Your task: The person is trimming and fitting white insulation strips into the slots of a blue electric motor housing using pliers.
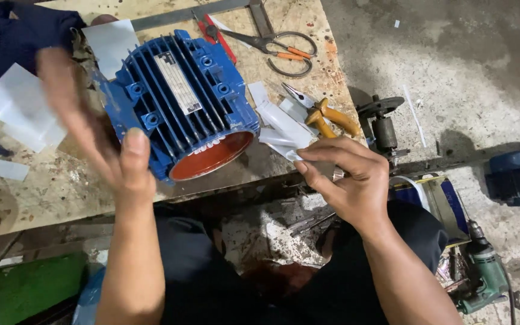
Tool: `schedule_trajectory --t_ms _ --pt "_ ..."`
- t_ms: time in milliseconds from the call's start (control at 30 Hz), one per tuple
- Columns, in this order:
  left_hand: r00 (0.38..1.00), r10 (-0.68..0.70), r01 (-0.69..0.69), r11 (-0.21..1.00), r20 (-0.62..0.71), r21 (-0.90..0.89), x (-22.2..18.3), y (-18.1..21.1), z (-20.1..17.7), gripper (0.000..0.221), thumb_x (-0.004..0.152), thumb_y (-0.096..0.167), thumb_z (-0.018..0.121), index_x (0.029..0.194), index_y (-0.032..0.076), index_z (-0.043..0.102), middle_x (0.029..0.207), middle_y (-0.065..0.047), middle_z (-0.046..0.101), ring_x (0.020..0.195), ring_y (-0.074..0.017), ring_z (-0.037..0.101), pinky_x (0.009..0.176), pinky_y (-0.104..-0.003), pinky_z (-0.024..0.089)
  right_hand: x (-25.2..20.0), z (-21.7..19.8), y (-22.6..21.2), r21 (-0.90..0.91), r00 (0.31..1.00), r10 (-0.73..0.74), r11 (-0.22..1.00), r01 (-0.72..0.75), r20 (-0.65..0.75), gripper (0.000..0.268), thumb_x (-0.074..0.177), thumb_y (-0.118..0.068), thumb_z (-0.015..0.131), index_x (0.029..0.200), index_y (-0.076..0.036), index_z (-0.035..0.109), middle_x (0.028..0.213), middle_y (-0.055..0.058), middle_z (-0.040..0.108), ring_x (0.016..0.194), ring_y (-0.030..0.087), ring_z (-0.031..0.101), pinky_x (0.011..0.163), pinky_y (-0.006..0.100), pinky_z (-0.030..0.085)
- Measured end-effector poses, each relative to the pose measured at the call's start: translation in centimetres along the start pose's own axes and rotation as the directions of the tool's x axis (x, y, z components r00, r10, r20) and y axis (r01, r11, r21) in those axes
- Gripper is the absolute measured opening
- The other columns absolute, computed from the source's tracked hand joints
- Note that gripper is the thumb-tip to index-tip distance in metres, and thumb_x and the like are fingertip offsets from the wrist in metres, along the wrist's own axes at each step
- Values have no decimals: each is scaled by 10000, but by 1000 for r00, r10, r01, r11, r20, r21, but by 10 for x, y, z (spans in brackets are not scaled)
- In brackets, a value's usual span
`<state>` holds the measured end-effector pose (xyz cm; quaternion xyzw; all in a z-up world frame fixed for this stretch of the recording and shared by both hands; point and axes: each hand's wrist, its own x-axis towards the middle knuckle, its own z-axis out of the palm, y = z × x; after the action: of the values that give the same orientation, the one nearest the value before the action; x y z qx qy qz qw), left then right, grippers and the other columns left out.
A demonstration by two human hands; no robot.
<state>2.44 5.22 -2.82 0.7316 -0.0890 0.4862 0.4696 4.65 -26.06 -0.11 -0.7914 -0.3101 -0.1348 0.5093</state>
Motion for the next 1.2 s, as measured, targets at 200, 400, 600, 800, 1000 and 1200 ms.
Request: schedule_trajectory --t_ms 200,400,600,800,1000,1200 --pt "990 6 5 997 144 -72 24 22 24 631 1064 497 593 1585 173 448 1652 -3 369 1657 -163 258 1485 -518 202 7 20 -4 -31 999 -41 999 42 31 121 925 -100 802 1009 -17 774 974 117 763 884 211 755 819 322 649" --pt "982 -37 33 999 187 28 35 22 41 605 1026 475 687 1507 175 477 1629 -85 347 1640 -268 295 1454 -530 320 6 52 7 -93 996 -83 992 86 40 162 895 -22 842 1035 24 776 961 136 733 833 221 738 770 319 646" --pt "977 -118 29 899 178 436 35 38 59 689 988 541 788 1478 215 428 1601 -153 406 1554 -391 435 1318 -652 380 19 79 7 -408 969 -247 883 230 12 82 897 -14 856 929 -33 784 902 97 744 739 235 686 619 366 542" --pt "969 -219 115 801 110 587 3 41 65 950 1119 657 968 1729 253 362 1845 -68 40 1839 -335 165 1575 -614 356 27 90 24 -611 945 -326 747 264 11 275 868 -104 919 757 -55 673 752 63 630 741 257 540 594 377 425" --pt "966 -222 109 812 131 573 -12 38 59 969 1202 721 799 1826 329 170 1920 -10 -91 1934 -321 64 1706 -690 272 30 96 28 -707 929 -368 646 290 45 120 823 16 847 846 -30 738 804 62 659 839 283 542 644 397 414" --pt "967 -219 125 854 132 506 -13 32 53 873 1193 612 820 1804 346 257 1919 32 -74 1935 -314 56 1688 -765 280 33 94 24 -700 885 -459 609 373 72 180 1004 -88 775 862 -66 666 899 75 641 825 287 570 643 386 402"
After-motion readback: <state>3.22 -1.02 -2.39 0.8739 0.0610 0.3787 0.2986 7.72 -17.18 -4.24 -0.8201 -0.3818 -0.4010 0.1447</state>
